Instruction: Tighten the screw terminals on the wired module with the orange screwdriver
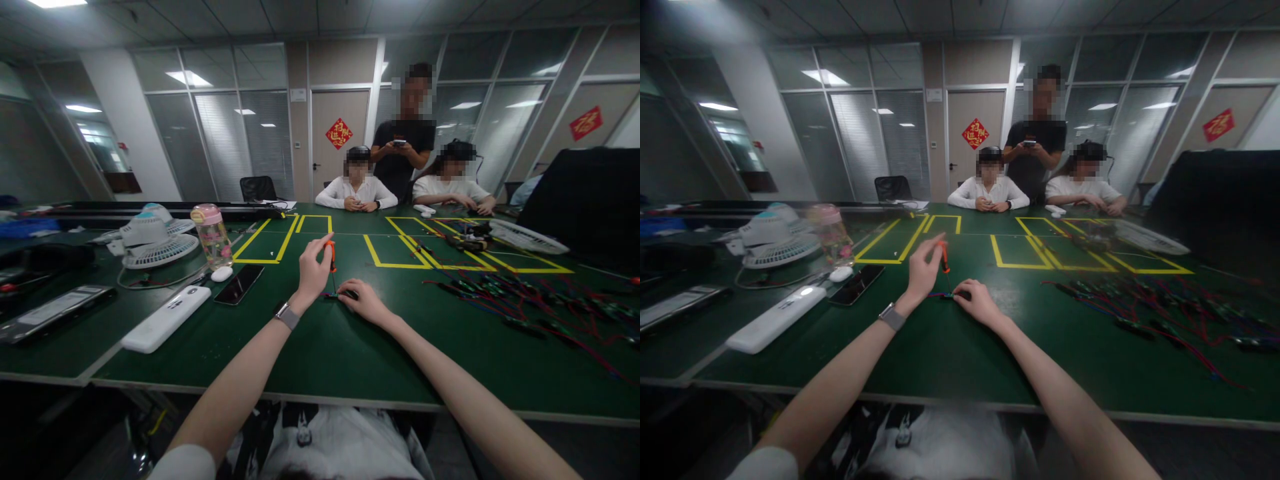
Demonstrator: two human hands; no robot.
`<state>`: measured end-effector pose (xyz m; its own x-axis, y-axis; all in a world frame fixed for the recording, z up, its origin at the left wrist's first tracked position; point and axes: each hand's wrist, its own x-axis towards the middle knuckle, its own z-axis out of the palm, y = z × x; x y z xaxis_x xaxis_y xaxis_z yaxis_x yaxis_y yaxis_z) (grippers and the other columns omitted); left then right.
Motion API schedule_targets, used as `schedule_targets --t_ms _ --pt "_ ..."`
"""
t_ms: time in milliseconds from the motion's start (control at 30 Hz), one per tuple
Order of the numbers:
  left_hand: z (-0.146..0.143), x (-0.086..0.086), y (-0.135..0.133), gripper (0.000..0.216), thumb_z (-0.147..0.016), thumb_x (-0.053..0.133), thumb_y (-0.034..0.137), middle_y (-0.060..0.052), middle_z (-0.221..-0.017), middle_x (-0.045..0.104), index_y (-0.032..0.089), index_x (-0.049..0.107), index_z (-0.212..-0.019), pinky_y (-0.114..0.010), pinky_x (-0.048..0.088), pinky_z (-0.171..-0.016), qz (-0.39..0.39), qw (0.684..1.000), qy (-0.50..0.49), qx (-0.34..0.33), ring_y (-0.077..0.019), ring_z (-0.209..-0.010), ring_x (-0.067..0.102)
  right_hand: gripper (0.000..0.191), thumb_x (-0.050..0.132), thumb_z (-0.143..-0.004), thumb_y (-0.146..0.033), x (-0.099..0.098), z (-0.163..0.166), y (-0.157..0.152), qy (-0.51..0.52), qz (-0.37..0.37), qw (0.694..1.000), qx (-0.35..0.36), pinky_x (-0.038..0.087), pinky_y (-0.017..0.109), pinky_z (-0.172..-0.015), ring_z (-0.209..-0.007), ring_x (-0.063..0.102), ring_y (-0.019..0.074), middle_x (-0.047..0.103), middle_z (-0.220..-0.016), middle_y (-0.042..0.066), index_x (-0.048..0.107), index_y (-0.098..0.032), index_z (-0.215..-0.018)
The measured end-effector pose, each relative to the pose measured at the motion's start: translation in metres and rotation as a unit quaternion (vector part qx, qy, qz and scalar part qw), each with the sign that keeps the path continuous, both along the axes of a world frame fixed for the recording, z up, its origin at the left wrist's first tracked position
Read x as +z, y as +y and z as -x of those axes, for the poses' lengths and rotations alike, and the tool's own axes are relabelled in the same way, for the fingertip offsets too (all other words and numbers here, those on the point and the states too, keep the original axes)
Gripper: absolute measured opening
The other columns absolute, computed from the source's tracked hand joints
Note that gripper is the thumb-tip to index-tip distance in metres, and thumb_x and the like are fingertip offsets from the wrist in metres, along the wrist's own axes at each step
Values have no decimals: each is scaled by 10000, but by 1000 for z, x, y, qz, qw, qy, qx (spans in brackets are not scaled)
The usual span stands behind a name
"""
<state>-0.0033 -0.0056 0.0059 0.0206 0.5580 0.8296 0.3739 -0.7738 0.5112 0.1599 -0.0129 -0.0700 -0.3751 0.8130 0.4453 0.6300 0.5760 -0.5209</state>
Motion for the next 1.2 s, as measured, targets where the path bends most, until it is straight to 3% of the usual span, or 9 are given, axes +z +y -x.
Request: schedule_targets --t_ms 167,367,567,767,967,1067,1200 --pt "0 0 1 233 -870 548 308 -44 -909 601 219 652 -1058 -303 450 -836 -4 998 9 55 -166 -877 562 131 589 -814 -215 0 0 0 -2 0 1000 -3 438 343 -864 -930 588 200 660 -966 70 694 -193 -890" --pt "0 -1 2 322 -941 393 228 -60 -1103 597 212 564 -1213 -293 424 -914 12 1000 -4 -14 -154 -1031 553 139 587 -819 -226 1 1 -1 -4 4 1000 -6 435 344 -869 -932 586 201 659 -972 74 696 -192 -897" --pt "-1 -1 0 235 -867 553 297 -31 -885 562 216 651 -1065 -274 448 -815 -5 999 -2 42 -144 -837 551 134 591 -811 -216 2 2 -2 -3 6 1000 -7 440 346 -862 -926 590 202 660 -961 75 700 -192 -885" --pt "-1 -2 0 334 -951 364 234 -61 -1059 593 207 557 -1222 -278 430 -887 18 1000 -7 -14 -144 -988 556 133 590 -810 -215 2 2 -2 -2 7 1000 -6 438 342 -865 -924 591 199 659 -960 74 699 -191 -883" --pt "-1 -1 -1 239 -869 550 295 -35 -893 559 203 650 -1066 -272 450 -812 -6 999 -6 43 -140 -829 550 135 588 -815 -218 1 2 -1 -5 7 1000 -7 433 343 -872 -932 587 200 660 -961 73 697 -188 -888" --pt "0 0 -2 270 -894 502 296 -49 -965 530 210 640 -1109 -279 449 -861 7 999 -3 41 -141 -893 550 131 590 -814 -219 1 2 -1 -4 6 1000 -7 433 341 -871 -931 588 198 659 -959 71 696 -192 -885" --pt "0 0 0 355 -942 355 214 -79 -1145 567 200 553 -1237 -318 418 -964 18 1000 -4 -8 -160 -1082 538 129 594 -809 -217 1 1 -1 -4 5 1000 -5 434 343 -869 -929 587 199 659 -957 69 696 -197 -886"
